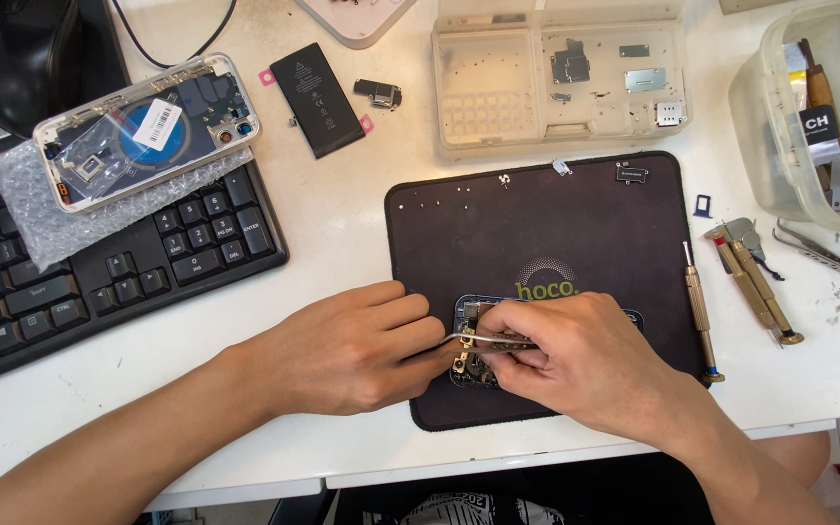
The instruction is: The person disassembles a smartphone on a workbench, using a screwdriver and tweezers to remove screws and lift internal components. They open a drawer to retrieve tools, then continue detaching connectors and parts from the motherboard.
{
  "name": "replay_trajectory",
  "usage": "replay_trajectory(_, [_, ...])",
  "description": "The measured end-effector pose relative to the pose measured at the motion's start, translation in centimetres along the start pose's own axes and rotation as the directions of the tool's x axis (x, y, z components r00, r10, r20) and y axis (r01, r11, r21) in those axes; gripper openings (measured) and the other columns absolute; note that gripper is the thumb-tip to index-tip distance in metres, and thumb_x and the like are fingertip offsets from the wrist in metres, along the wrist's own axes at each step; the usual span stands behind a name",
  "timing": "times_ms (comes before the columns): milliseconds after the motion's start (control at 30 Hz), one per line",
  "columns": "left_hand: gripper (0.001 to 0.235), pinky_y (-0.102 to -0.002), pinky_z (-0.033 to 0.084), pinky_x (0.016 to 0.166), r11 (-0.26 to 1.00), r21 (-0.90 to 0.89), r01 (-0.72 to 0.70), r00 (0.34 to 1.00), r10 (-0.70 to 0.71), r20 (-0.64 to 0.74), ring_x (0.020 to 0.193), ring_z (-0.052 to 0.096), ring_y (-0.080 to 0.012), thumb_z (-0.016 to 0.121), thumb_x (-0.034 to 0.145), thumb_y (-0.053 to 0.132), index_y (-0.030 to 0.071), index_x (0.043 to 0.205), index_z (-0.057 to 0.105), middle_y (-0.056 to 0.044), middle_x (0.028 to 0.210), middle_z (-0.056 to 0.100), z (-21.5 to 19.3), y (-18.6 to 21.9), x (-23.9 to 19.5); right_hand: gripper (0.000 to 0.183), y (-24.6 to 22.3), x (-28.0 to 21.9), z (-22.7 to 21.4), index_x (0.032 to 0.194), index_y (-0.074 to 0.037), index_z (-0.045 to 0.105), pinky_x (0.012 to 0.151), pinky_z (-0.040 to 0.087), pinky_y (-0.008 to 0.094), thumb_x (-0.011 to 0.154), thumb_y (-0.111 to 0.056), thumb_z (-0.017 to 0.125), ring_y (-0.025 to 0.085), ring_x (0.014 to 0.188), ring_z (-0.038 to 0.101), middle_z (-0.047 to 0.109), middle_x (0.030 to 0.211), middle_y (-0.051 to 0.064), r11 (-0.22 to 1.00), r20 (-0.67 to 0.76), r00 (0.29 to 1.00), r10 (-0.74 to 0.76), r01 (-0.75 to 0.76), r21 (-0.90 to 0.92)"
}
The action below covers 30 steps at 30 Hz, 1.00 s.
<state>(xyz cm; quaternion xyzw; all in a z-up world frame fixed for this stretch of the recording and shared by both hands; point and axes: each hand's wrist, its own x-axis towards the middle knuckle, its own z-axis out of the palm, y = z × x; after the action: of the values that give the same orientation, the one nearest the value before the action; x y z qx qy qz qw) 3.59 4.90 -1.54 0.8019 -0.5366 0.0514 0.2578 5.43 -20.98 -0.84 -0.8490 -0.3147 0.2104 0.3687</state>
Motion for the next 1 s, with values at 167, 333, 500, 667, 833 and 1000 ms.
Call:
replay_trajectory(167, [0.022,-0.034,0.046,0.068,1.0,0.024,-0.011,1.0,0.011,0.018,0.079,0.055,-0.019,0.075,0.08,0.014,0.002,0.098,0.074,-0.003,0.082,0.052,-0.1,0.0,0.1,0.02,0.3,-0.2,0.1,0.093,-0.007,0.071,0.043,0.052,0.029,0.079,-0.017,0.08,0.014,0.049,0.07,0.074,0.066,0.003,1.0,0.001,1.0,-0.009,0.009,-0.005])
replay_trajectory(333, [0.016,-0.033,0.046,0.069,0.995,0.088,-0.037,0.999,0.033,0.043,0.079,0.054,-0.0178,0.074,0.087,0.016,0.003,0.096,0.074,-0.002,0.082,0.052,-0.1,0.2,0.1,0.02,0.3,-0.1,-0.1,0.093,-0.006,0.071,0.041,0.051,0.029,0.079,-0.017,0.08,0.013,0.046,0.069,0.075,0.065,0.003,0.998,0.044,0.998,0.048,-0.05,0.049])
replay_trajectory(500, [0.015,-0.033,0.046,0.069,0.995,0.088,-0.039,0.999,0.036,0.041,0.079,0.055,-0.0176,0.073,0.086,0.017,0.003,0.093,0.073,-0.002,0.082,0.052,0.1,0.2,0.1,0.019,0.4,-0.1,-0.2,0.093,-0.006,0.071,0.041,0.05,0.027,0.08,-0.017,0.079,0.011,0.046,0.068,0.076,0.067,0.003,0.997,0.043,0.999,0.011,-0.015,0.078])
replay_trajectory(667, [0.015,-0.033,0.046,0.068,0.993,0.105,-0.047,0.999,0.045,0.014,0.077,0.054,-0.0176,0.074,0.089,0.017,0.003,0.095,0.074,-0.002,0.082,0.052,0.2,0.3,0.0,0.016,0.4,-0.3,-0.4,0.092,-0.005,0.07,0.041,0.047,0.026,0.082,-0.015,0.078,0.008,0.045,0.063,0.074,0.066,0.001,0.979,0.086,0.994,0.067,-0.082,0.187])
replay_trajectory(833, [0.016,-0.033,0.047,0.067,0.995,0.087,-0.051,0.998,0.049,0.026,0.077,0.056,-0.0183,0.076,0.085,0.016,0.003,0.093,0.074,-0.003,0.081,0.053,0.3,0.1,0.0,0.013,0.3,-0.4,-0.7,0.093,-0.006,0.071,0.042,0.044,0.025,0.084,-0.013,0.077,0.006,0.048,0.056,0.069,0.064,-0.001,0.946,0.13,0.983,0.13,-0.162,0.28])
replay_trajectory(1000, [0.037,-0.031,0.047,0.062,0.992,0.099,-0.084,0.995,0.088,-0.043,0.073,0.054,-0.0154,0.078,0.084,0.013,-0.003,0.117,0.076,-0.001,0.077,0.05,0.1,0.1,-0.2,0.014,0.4,-1.1,-1.8,0.091,-0.003,0.07,0.043,0.038,0.024,0.083,-0.009,0.079,0.006,0.051,0.043,0.058,0.062,-0.002,0.945,0.048,0.996,0.079,-0.09,0.314])
